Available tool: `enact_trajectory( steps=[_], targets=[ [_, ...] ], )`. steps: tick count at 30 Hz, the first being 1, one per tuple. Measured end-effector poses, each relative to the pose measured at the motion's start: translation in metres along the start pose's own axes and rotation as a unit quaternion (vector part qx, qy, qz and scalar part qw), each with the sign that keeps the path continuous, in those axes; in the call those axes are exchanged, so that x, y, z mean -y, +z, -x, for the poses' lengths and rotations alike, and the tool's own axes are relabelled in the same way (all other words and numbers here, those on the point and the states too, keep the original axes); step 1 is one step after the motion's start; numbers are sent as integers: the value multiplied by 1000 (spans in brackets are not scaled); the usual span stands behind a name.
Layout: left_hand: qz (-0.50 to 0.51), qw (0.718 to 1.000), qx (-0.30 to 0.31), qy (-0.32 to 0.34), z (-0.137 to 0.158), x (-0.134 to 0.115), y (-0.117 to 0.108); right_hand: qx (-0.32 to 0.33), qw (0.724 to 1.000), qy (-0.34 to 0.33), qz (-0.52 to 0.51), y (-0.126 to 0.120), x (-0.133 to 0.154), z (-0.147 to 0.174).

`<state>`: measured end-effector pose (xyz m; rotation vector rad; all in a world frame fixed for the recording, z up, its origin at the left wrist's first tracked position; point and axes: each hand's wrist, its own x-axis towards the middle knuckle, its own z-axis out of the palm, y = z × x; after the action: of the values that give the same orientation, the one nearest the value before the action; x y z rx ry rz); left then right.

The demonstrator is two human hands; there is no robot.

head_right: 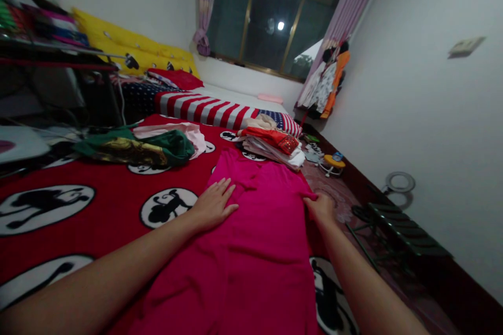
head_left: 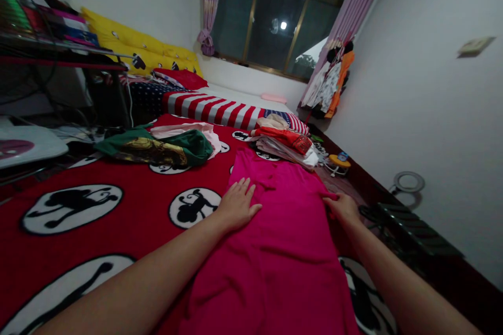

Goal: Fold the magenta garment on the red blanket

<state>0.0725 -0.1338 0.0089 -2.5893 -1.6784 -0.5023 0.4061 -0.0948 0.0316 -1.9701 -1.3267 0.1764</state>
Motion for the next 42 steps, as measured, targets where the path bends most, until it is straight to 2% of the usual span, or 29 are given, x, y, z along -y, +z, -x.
enact_trajectory(
  steps=[4, 8, 10, 13, 15, 17, 20, 23, 26, 31, 34, 38, 40, 42],
  targets=[
    [18, 1000, -4, -1, 2, -1, -1, -38, 995, 17, -87, 5, 23, -3],
    [38, 999, -4, 1, 2, -2, -2, -42, 989, -22, -141, 20, 73, -13],
    [45, 999, -4, 2, 1, -1, -3, -9, 986, -62, -152, 40, 104, -11],
    [56, 998, -4, 10, 3, 2, -5, 89, 976, -124, -156, 76, 144, 9],
    [64, 998, -3, 15, 5, 4, -7, 163, 962, -156, -155, 93, 161, 30],
    [72, 997, -1, 20, 7, 6, -8, 217, 947, -177, -158, 96, 165, 50],
    [79, 996, -6, 27, 7, 7, -8, 235, 935, -213, -159, 73, 151, 69],
    [81, 996, -11, 33, 6, 7, -6, 214, 941, -234, -117, 31, 123, 81],
    [79, 996, -12, 39, 4, 5, -5, 219, 950, -220, -41, -14, 94, 102],
    [86, 994, -34, 61, 3, 4, -5, 299, 928, -194, 111, -73, 59, 164],
    [116, 985, -70, 110, 3, 4, -7, 314, 922, -175, 142, -89, 42, 197],
    [182, 965, -87, 169, 7, -9, -23, 328, 934, -131, 59, -91, 27, 218],
    [199, 959, -45, 198, 12, -23, -35, 321, 942, -100, 1, -92, 27, 217],
    [196, 949, 25, 246, 19, -40, -45, 304, 948, -70, -64, -98, 32, 213]
  ],
)
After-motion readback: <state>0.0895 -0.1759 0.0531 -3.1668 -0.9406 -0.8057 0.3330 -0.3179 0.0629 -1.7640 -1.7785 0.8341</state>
